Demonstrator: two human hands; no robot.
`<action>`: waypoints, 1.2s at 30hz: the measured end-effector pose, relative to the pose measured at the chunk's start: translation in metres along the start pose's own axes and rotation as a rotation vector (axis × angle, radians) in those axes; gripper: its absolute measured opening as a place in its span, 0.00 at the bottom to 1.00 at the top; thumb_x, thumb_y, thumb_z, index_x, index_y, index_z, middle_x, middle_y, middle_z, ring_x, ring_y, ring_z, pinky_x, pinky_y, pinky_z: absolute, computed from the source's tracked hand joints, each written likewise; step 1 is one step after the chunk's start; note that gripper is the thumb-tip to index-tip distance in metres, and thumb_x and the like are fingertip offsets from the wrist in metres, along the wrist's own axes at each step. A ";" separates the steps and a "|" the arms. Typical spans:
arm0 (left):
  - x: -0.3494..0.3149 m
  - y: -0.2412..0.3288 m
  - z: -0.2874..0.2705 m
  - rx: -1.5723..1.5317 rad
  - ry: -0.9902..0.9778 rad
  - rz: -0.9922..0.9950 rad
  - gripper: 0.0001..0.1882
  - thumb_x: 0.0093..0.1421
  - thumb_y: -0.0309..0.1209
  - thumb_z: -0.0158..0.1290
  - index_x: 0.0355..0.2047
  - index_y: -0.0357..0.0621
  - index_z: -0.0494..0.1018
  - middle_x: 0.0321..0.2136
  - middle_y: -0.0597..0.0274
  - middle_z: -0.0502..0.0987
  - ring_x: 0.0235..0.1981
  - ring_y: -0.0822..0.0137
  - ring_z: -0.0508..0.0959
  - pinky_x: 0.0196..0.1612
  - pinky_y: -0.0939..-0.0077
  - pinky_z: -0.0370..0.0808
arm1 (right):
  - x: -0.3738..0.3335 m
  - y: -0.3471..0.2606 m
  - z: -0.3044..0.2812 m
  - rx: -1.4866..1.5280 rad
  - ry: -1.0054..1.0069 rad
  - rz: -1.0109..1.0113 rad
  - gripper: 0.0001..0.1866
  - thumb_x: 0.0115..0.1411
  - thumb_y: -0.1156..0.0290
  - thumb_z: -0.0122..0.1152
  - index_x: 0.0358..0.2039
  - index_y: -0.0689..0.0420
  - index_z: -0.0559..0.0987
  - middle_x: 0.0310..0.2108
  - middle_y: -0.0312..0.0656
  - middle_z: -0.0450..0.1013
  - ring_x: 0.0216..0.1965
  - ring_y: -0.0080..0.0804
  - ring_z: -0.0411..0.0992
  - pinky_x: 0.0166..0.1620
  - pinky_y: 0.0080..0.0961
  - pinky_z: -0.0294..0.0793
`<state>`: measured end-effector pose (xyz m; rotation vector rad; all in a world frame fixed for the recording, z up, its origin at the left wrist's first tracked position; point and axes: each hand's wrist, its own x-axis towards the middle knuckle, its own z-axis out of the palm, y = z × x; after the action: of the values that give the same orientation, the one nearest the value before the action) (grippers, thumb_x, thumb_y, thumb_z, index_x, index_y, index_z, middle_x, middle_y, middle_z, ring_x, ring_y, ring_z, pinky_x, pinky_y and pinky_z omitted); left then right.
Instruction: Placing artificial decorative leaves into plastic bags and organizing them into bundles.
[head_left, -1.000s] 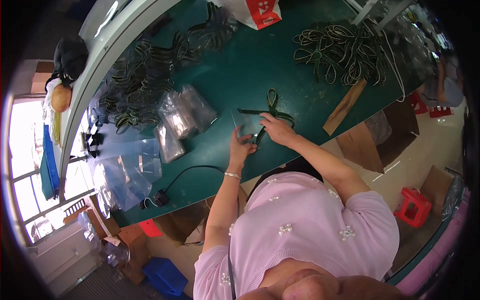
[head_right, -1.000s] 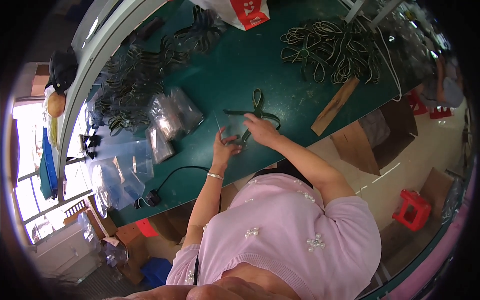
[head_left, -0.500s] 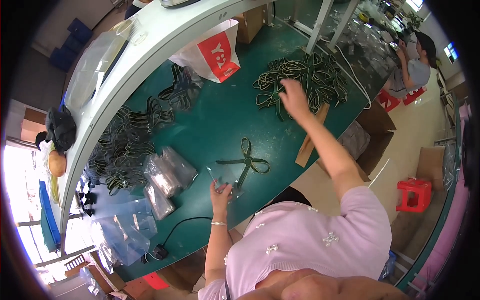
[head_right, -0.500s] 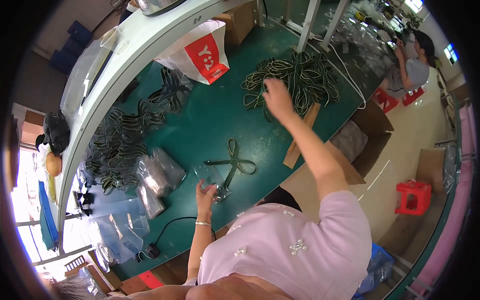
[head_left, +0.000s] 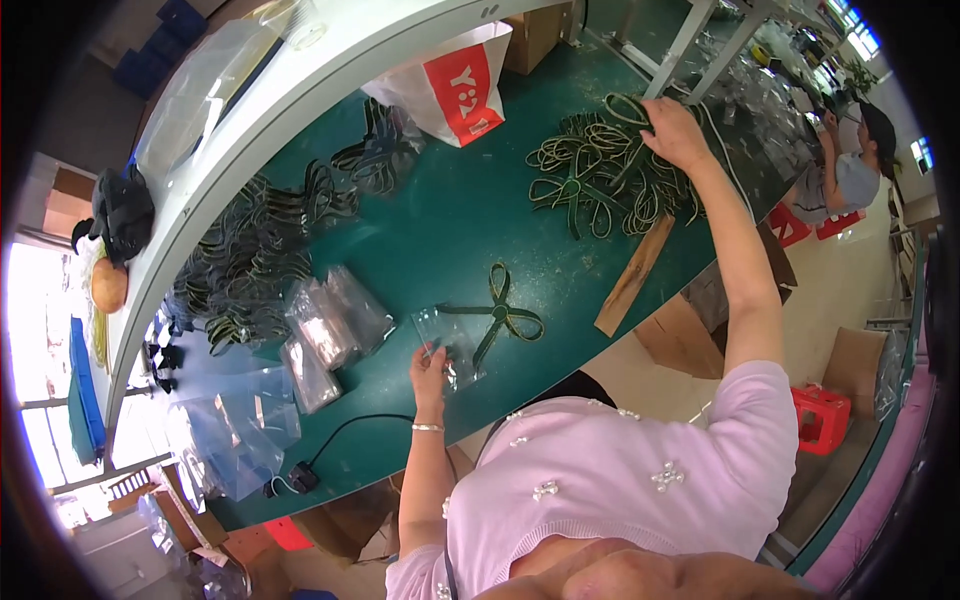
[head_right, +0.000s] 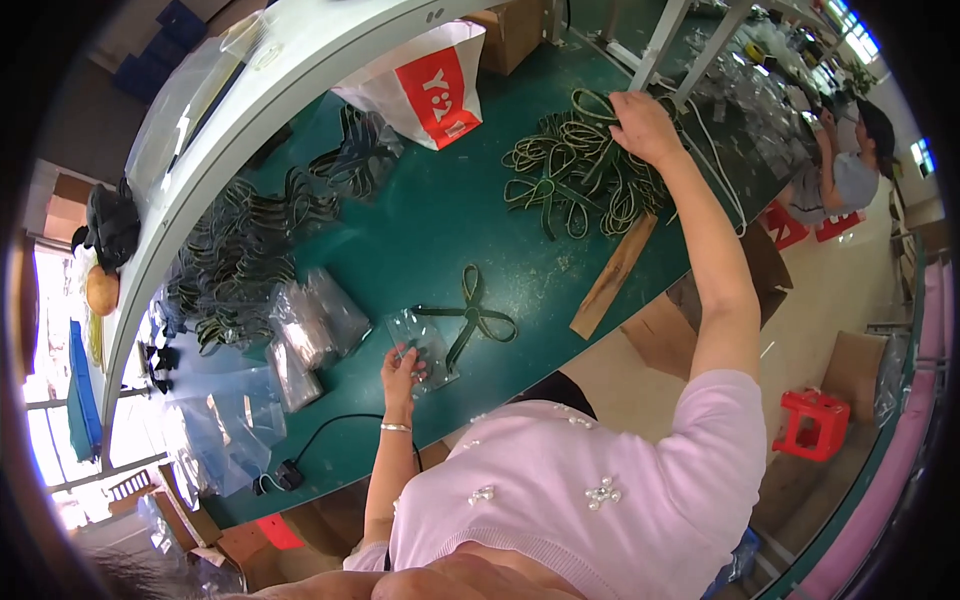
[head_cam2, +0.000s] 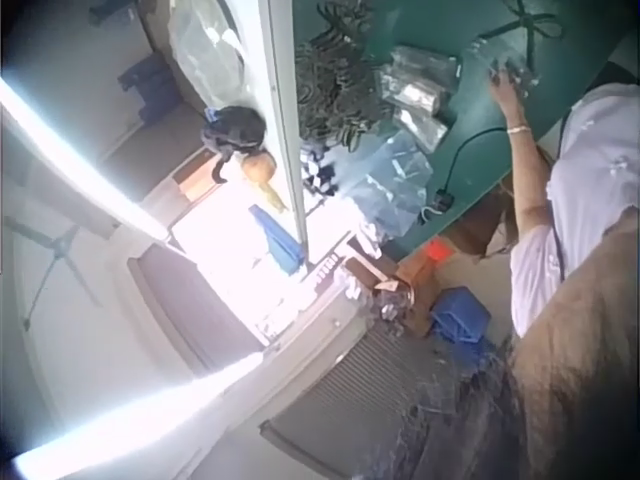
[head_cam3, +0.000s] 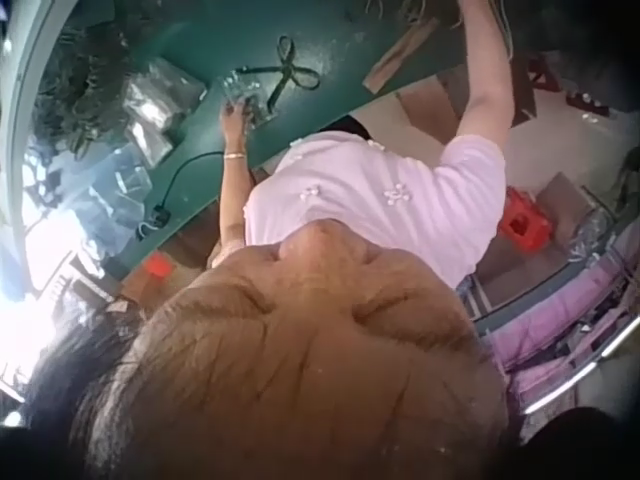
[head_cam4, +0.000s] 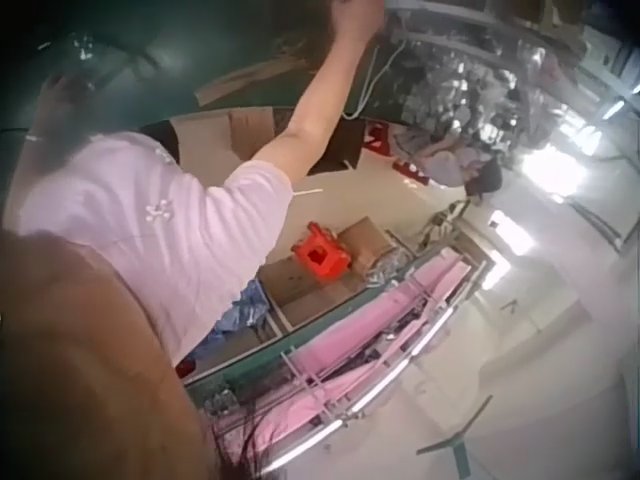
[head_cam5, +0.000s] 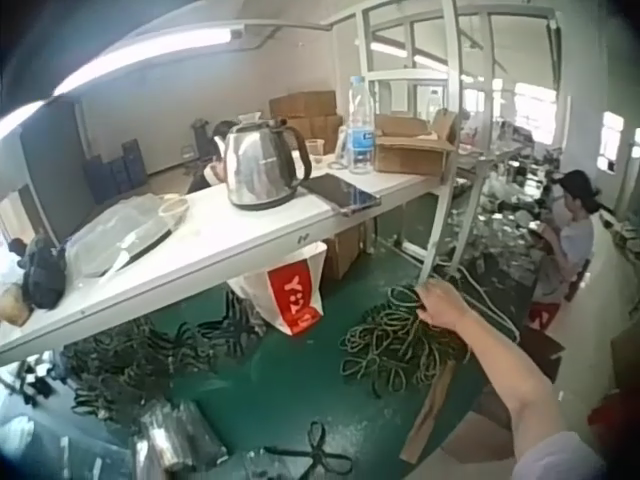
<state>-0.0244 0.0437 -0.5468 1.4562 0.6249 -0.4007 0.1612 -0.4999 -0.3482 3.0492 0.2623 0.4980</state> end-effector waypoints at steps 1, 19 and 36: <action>0.001 0.004 0.002 0.014 -0.011 -0.004 0.25 0.59 0.33 0.59 0.54 0.39 0.66 0.35 0.61 0.77 0.31 0.71 0.77 0.29 0.78 0.75 | -0.003 -0.017 -0.014 0.034 -0.010 0.091 0.23 0.50 0.69 0.66 0.46 0.61 0.72 0.39 0.52 0.73 0.45 0.51 0.71 0.51 0.41 0.70; 0.039 0.016 0.003 0.204 -0.110 -0.071 0.26 0.55 0.35 0.60 0.52 0.38 0.69 0.33 0.57 0.80 0.20 0.70 0.78 0.20 0.80 0.74 | -0.171 -0.226 0.108 0.400 -0.140 0.344 0.29 0.52 0.58 0.66 0.48 0.65 0.72 0.43 0.57 0.74 0.47 0.53 0.72 0.49 0.42 0.72; 0.041 0.037 0.022 -0.097 -0.132 -0.016 0.22 0.58 0.20 0.50 0.54 0.31 0.66 0.41 0.52 0.78 0.33 0.64 0.82 0.36 0.75 0.82 | -0.106 -0.305 0.089 0.978 -0.273 -0.123 0.12 0.56 0.71 0.59 0.41 0.60 0.79 0.37 0.46 0.75 0.40 0.49 0.73 0.43 0.39 0.73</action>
<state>0.0335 0.0301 -0.5433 1.3220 0.5425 -0.4687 0.0419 -0.2188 -0.4857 3.9071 0.9027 -0.1300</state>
